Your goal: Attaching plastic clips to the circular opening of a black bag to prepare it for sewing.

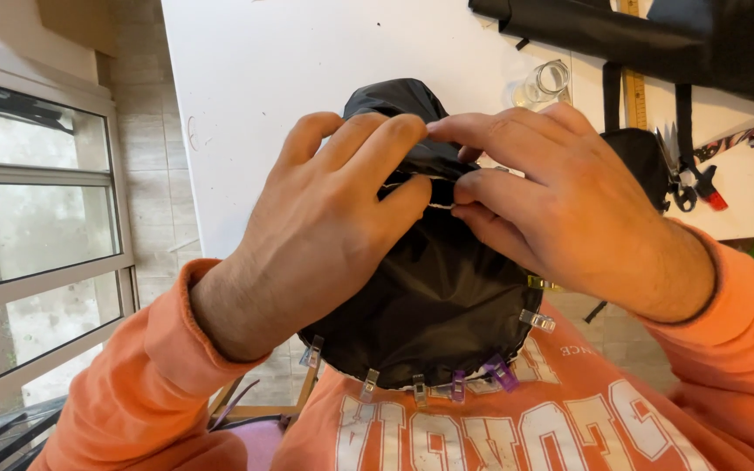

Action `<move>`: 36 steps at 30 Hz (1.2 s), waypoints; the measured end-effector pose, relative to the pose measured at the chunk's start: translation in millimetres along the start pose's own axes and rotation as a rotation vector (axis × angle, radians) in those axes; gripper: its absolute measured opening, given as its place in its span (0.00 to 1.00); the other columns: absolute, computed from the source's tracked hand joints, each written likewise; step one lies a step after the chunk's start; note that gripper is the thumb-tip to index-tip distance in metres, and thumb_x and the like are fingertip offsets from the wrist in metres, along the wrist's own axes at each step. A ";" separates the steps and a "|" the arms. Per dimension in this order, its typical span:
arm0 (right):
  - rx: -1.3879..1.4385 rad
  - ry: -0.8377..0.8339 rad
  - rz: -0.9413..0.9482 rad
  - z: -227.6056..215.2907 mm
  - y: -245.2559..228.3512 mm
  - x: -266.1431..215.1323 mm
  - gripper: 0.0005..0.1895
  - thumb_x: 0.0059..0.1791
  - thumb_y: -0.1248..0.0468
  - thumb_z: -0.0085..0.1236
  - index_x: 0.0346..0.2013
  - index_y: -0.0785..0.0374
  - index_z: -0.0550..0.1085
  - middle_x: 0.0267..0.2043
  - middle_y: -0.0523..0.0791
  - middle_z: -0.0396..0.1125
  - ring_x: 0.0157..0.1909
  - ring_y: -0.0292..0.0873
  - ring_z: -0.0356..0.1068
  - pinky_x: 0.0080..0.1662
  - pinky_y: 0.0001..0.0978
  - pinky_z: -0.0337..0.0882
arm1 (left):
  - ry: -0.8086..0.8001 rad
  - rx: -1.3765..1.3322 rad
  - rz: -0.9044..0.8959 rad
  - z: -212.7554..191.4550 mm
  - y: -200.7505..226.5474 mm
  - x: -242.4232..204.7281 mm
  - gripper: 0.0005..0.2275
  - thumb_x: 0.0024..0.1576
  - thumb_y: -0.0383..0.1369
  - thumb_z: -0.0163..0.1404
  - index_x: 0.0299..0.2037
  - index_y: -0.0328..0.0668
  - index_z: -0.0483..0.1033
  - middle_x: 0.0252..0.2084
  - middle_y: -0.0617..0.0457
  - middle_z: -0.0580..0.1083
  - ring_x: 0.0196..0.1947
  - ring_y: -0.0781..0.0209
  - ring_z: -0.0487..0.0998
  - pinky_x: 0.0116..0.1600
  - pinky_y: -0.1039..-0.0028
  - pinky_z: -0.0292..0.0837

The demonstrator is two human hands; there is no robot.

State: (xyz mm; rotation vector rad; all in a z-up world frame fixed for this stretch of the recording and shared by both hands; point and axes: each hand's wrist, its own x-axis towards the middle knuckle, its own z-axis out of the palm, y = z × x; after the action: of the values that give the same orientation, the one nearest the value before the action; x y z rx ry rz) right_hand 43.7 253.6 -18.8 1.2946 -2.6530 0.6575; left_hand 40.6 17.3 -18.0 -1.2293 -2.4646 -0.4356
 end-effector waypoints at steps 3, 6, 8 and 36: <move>-0.163 -0.063 0.016 0.3 2.5 -1.4 0.09 0.55 0.58 0.59 0.41 0.62 0.76 0.67 0.53 0.67 0.52 0.57 0.72 0.49 0.46 0.64 | 0.009 0.072 0.010 2.3 -0.9 1.6 0.09 0.62 0.21 0.51 0.29 0.41 0.73 0.51 0.43 0.73 0.44 0.50 0.76 0.49 0.63 0.67; -0.359 -0.077 0.008 -0.2 6.7 -4.6 0.10 0.56 0.55 0.61 0.40 0.58 0.75 0.69 0.50 0.68 0.52 0.53 0.73 0.45 0.44 0.63 | -0.023 0.137 -0.008 2.7 -3.3 1.5 0.10 0.63 0.22 0.46 0.29 0.44 0.70 0.43 0.50 0.70 0.36 0.54 0.71 0.48 0.66 0.64; -0.353 -0.066 0.007 0.3 7.3 -4.0 0.08 0.56 0.58 0.61 0.38 0.58 0.75 0.67 0.48 0.70 0.50 0.51 0.74 0.45 0.44 0.63 | -0.039 0.129 -0.027 4.6 -2.3 0.6 0.11 0.64 0.23 0.47 0.29 0.45 0.70 0.39 0.51 0.68 0.35 0.54 0.69 0.47 0.65 0.64; -0.147 0.157 0.125 20.7 17.4 -12.9 0.09 0.55 0.73 0.68 0.35 0.65 0.74 0.39 0.49 0.74 0.42 0.54 0.74 0.44 0.47 0.71 | 0.000 0.231 0.041 12.5 -9.1 -1.2 0.15 0.63 0.18 0.48 0.29 0.50 0.61 0.26 0.56 0.60 0.24 0.57 0.60 0.35 0.69 0.58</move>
State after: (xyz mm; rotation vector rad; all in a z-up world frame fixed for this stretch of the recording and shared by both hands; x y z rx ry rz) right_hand 40.1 263.4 -46.9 1.0025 -2.6137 0.5423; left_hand 31.8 16.4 -30.7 -1.1807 -2.4043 -0.1351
